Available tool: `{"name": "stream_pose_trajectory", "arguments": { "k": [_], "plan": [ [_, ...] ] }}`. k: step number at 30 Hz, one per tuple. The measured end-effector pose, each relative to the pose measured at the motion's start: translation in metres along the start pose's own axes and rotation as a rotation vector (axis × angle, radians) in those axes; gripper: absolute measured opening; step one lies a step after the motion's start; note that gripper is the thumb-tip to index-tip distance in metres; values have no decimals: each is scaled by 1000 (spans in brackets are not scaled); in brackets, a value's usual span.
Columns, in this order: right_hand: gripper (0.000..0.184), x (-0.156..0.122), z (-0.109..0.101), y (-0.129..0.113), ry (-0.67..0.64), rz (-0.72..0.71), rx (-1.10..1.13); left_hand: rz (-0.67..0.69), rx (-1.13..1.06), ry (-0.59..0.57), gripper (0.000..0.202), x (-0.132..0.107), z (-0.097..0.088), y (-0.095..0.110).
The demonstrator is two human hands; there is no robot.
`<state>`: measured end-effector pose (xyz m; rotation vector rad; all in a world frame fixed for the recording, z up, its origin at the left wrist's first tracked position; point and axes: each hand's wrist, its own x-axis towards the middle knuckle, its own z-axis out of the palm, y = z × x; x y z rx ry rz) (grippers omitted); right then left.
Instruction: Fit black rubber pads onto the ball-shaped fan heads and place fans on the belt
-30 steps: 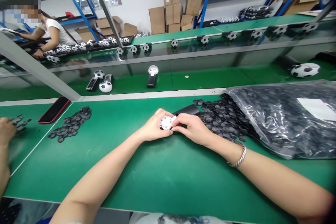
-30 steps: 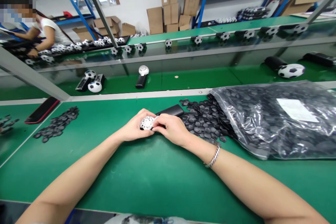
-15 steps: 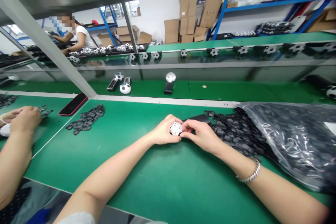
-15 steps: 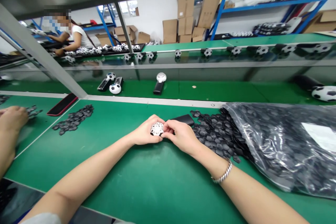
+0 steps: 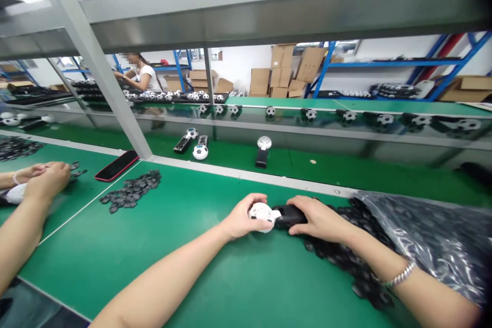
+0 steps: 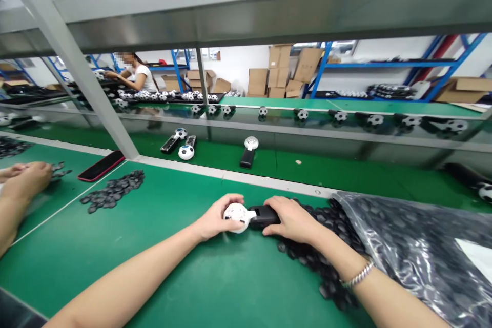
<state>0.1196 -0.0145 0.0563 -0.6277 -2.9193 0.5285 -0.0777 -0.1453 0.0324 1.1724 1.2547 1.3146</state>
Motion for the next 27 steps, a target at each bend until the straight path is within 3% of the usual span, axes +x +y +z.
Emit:
{"name": "stream_pose_trajectory", "arguments": {
  "k": [2,5,9,12,16,19,22,24,27],
  "plan": [
    [45,7,-9,14,25,106,58,20,-248,150,57,3,2,-6],
    [44,25,-28,45,119,415,68,-21,-433,274,48,6,4,-8],
    [49,55,-47,87,269,774,-8,-39,-406,257,47,5,3,-6],
    [56,72,-41,104,314,904,-77,-36,-363,248,46,5,1,-7],
    [62,82,-25,110,284,1006,-134,-25,-334,228,46,5,0,-10],
    [64,77,-32,105,243,999,-154,-35,-318,241,48,7,1,-13],
    [61,58,-48,85,197,866,-165,-55,-278,275,52,15,-5,-15],
    [52,32,-51,59,145,680,-147,-31,-149,367,59,25,-18,-17],
    [44,-16,-34,11,33,284,-79,45,275,671,74,47,-52,-17]
  ]
}}
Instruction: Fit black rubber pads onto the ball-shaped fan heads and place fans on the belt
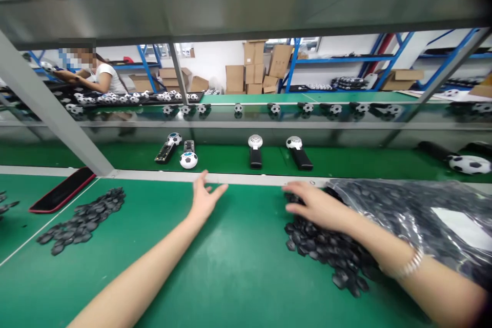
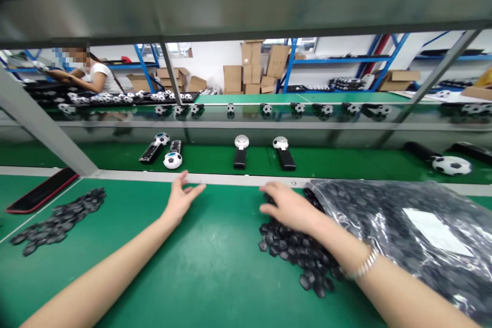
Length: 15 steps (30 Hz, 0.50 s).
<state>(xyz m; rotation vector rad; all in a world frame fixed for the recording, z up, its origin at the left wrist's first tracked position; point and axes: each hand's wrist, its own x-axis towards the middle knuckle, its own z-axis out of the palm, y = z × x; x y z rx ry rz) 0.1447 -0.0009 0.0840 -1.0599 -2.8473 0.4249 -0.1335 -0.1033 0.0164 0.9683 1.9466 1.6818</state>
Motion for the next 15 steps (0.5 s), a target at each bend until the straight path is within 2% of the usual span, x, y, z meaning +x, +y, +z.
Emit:
{"name": "stream_pose_trajectory", "arguments": {
  "k": [2,3,5,7,10,15],
  "plan": [
    [47,-35,15,-19,-31,-52,-50,104,300,229,86,29,-9,-5],
    [48,-48,22,-26,-39,-52,-82,109,408,318,91,43,-13,-6],
    [47,-61,34,-34,-33,-49,-140,57,536,405,97,67,-17,-9],
    [38,-60,41,-34,-13,-62,-159,13,588,414,101,86,-17,-11],
    [25,-51,43,-30,12,-73,-135,10,614,364,99,104,-13,-12],
    [18,-47,38,-27,47,-105,-136,99,593,253,66,113,-13,-8]
  ]
}}
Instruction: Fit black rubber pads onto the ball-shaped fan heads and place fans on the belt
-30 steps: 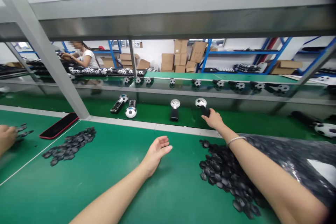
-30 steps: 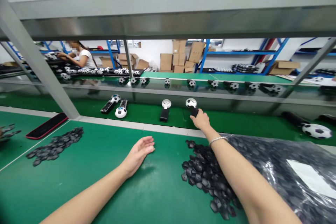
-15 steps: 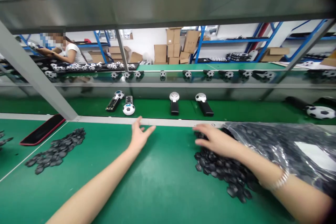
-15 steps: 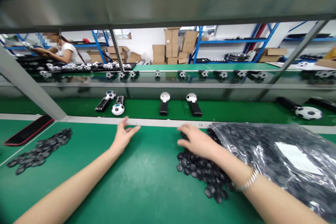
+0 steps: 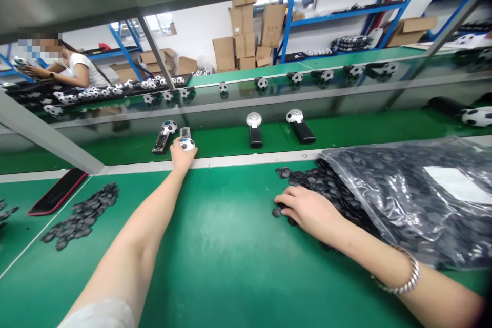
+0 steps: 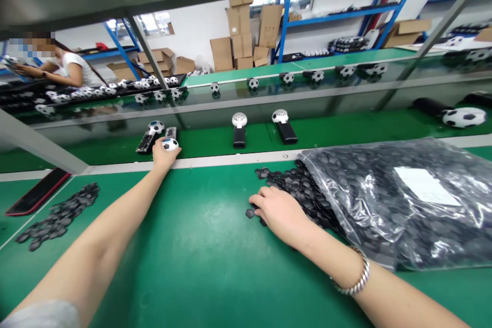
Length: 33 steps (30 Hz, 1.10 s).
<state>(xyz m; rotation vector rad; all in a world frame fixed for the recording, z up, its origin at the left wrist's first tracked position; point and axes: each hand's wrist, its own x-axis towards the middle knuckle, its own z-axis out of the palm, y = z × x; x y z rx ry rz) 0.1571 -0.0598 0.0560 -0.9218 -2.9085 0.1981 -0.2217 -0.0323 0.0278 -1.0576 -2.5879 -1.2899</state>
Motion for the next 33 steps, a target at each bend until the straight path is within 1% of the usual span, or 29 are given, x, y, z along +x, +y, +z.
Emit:
{"name": "stream_pose_trajectory", "arguments": {
  "k": [2,4,6,8,9,11,13,14,16,17,19,22,25,27,29,31,33],
  "plan": [
    [13,0,-1,0,20,-10,-17,44,-26,15,64,-1,-9,3],
    [10,1,-1,1,29,-11,-40,112,-107,58,65,-6,-22,8],
    [9,2,-1,2,28,-3,-53,220,-261,109,64,-14,-41,15],
    [10,3,0,2,29,3,-51,324,-441,109,59,-25,-62,25],
    [10,3,0,2,31,5,-50,350,-509,69,58,-33,-72,31],
    [12,3,0,2,33,3,-59,348,-576,-80,58,-49,-90,43],
    [12,3,0,1,30,-2,-73,294,-535,-292,58,-69,-103,56],
    [12,3,0,0,30,-6,-78,263,-484,-410,57,-79,-106,62],
    [12,2,-2,-1,40,-17,-75,219,-366,-612,58,-100,-106,72],
    [12,2,-2,-1,52,-23,-64,207,-314,-685,59,-109,-104,75],
    [12,1,-3,-1,69,-26,-24,196,-224,-766,61,-126,-95,77],
    [14,1,-1,2,69,-2,56,220,-107,-833,71,-144,-80,76],
    [16,1,2,5,79,25,115,308,-24,-877,82,-153,-70,71],
    [16,2,2,5,92,31,157,353,-17,-874,87,-156,-67,69],
    [13,3,-1,4,102,35,223,362,-26,-871,90,-158,-66,67],
    [10,5,-6,1,119,36,300,356,-16,-875,90,-159,-66,66],
    [9,9,-12,-4,144,11,380,366,35,-869,86,-161,-67,67]
  ]
}}
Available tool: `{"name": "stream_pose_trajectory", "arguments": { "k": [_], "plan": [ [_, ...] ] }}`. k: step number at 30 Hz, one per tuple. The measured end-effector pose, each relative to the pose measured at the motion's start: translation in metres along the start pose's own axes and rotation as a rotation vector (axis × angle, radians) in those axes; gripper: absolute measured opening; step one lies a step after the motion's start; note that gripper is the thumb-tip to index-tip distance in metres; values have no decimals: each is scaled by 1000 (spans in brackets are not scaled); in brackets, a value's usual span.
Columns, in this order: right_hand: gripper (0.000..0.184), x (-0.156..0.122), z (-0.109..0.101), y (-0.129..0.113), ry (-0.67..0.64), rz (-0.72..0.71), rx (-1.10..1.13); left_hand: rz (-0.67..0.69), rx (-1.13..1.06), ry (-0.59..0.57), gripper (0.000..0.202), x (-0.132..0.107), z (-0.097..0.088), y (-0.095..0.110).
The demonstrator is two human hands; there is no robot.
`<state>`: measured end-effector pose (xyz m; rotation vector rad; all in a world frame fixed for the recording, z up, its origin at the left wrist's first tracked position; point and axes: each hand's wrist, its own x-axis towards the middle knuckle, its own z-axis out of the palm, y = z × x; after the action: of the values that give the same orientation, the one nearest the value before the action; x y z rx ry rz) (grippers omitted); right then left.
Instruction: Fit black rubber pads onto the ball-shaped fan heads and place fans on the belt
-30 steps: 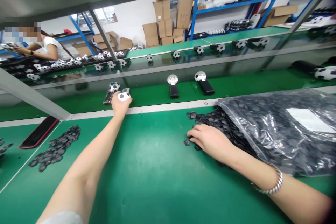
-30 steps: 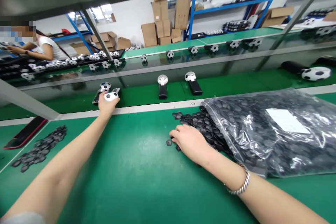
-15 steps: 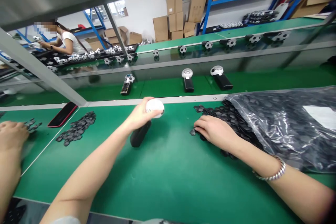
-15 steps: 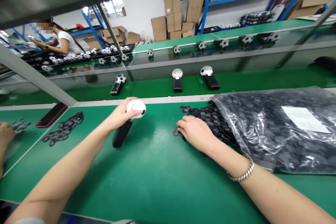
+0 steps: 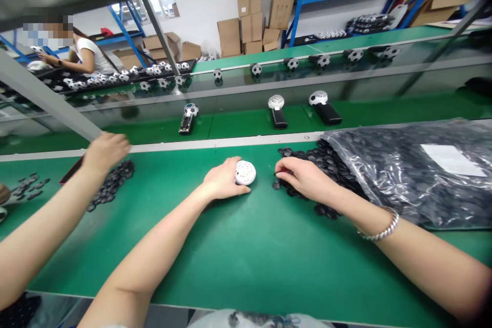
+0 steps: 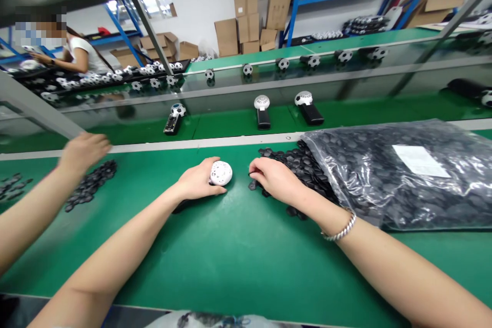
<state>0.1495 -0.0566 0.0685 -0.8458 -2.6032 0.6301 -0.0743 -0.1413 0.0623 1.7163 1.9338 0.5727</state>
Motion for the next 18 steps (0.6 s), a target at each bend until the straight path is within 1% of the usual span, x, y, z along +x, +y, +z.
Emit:
{"name": "stream_pose_trajectory", "arguments": {
  "k": [3,6,9,11,15,18],
  "plan": [
    [10,6,0,-10,12,-35,138,12,128,-6,78,-3,0,3],
    [10,11,5,-19,48,-66,225,36,204,23,73,-7,1,4],
    [14,14,11,-24,96,-112,246,56,185,41,73,-10,2,4],
    [14,14,14,-24,107,-100,294,64,144,35,75,-11,3,6],
    [6,12,16,-19,125,-48,451,40,113,15,71,-12,3,9],
    [8,11,15,-16,159,-80,478,62,140,30,69,-12,5,10]
  ]
}}
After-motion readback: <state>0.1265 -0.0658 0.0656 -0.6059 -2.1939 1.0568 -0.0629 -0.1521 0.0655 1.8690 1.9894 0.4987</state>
